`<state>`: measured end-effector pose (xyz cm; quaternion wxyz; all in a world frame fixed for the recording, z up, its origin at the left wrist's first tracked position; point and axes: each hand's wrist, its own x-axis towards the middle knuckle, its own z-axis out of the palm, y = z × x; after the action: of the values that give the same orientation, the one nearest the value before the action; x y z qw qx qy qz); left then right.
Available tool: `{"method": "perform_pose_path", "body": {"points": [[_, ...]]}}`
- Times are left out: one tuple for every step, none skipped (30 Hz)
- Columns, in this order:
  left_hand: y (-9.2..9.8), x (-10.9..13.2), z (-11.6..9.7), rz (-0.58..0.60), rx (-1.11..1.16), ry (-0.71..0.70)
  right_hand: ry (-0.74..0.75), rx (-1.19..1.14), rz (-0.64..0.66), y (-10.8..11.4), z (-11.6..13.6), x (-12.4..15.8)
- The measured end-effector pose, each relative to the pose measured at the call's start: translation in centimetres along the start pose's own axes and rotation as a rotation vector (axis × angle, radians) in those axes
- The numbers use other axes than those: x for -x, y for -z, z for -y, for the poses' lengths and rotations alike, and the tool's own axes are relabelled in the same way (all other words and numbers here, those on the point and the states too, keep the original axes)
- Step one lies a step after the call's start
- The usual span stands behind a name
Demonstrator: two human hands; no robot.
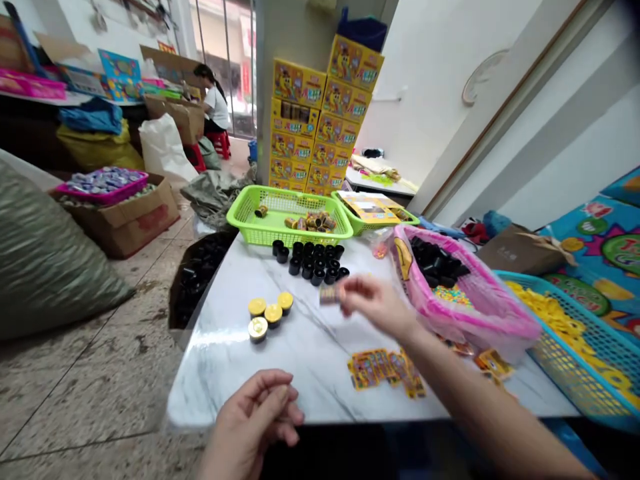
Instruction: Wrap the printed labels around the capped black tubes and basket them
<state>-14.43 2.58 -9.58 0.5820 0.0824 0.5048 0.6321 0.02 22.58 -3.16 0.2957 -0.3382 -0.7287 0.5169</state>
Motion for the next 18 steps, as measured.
{"method": "perform_pose_path", "body": {"points": [[0.2, 0.1, -0.2, 0.019, -0.012, 0.007, 0.03, -0.009, -0.065, 0.8, 0.6, -2.7], [0.4, 0.2, -0.3, 0.041, -0.028, 0.019, 0.053, -0.053, -0.152, 1.5, 1.2, -5.3], [0.5, 0.3, -0.4, 0.06, -0.047, 0.033, 0.053, -0.08, -0.21, 2.0, 1.6, -7.6], [0.7, 0.3, -0.4, 0.071, -0.062, 0.044, 0.036, -0.095, -0.243, 2.4, 1.9, -9.4], [0.9, 0.3, -0.3, 0.074, -0.073, 0.05, 0.008, -0.102, -0.268, 2.6, 1.9, -10.6], [1.0, 0.4, -0.2, 0.07, -0.082, 0.048, -0.019, -0.081, -0.273, 2.7, 1.8, -11.1], [1.2, 0.4, -0.1, 0.065, -0.089, 0.044, -0.024, -0.03, -0.249, 2.6, 1.5, -10.7], [1.4, 0.5, 0.0, 0.062, -0.095, 0.038, -0.011, 0.051, -0.207, 2.3, 1.0, -9.7], [1.6, 0.5, 0.0, 0.061, -0.104, 0.03, 0.024, 0.159, -0.151, 2.0, 0.5, -8.1], [1.9, 0.6, -0.1, 0.06, -0.118, 0.019, 0.078, 0.283, -0.091, 1.7, 0.0, -6.1], [2.1, 0.7, -0.2, 0.063, -0.142, 0.004, 0.145, 0.421, -0.042, 1.5, -0.6, -3.9], [2.2, 0.8, -0.3, 0.06, -0.172, -0.021, 0.208, 0.55, -0.023, 1.5, -1.2, -1.8], [2.4, 0.9, -0.5, 0.054, -0.218, -0.053, 0.246, 0.636, -0.027, 1.6, -1.9, 0.0], [2.5, 1.0, -0.7, 0.044, -0.279, -0.097, 0.253, 0.684, -0.042, 1.9, -2.5, 1.4], [2.5, 0.9, -0.9, 0.019, -0.352, -0.154, 0.248, 0.707, -0.068, 2.3, -3.2, 2.3], [2.5, 0.8, -1.1, -0.019, -0.433, -0.217, 0.236, 0.72, -0.104, 2.8, -3.8, 2.7], [2.5, 0.6, -1.4, -0.077, -0.515, -0.292, 0.227, 0.731, -0.144, 3.2, -4.2, 2.5], [2.5, 0.3, -1.6, -0.145, -0.596, -0.372, 0.221, 0.755, -0.191, 3.6, -4.5, 1.9]]}}
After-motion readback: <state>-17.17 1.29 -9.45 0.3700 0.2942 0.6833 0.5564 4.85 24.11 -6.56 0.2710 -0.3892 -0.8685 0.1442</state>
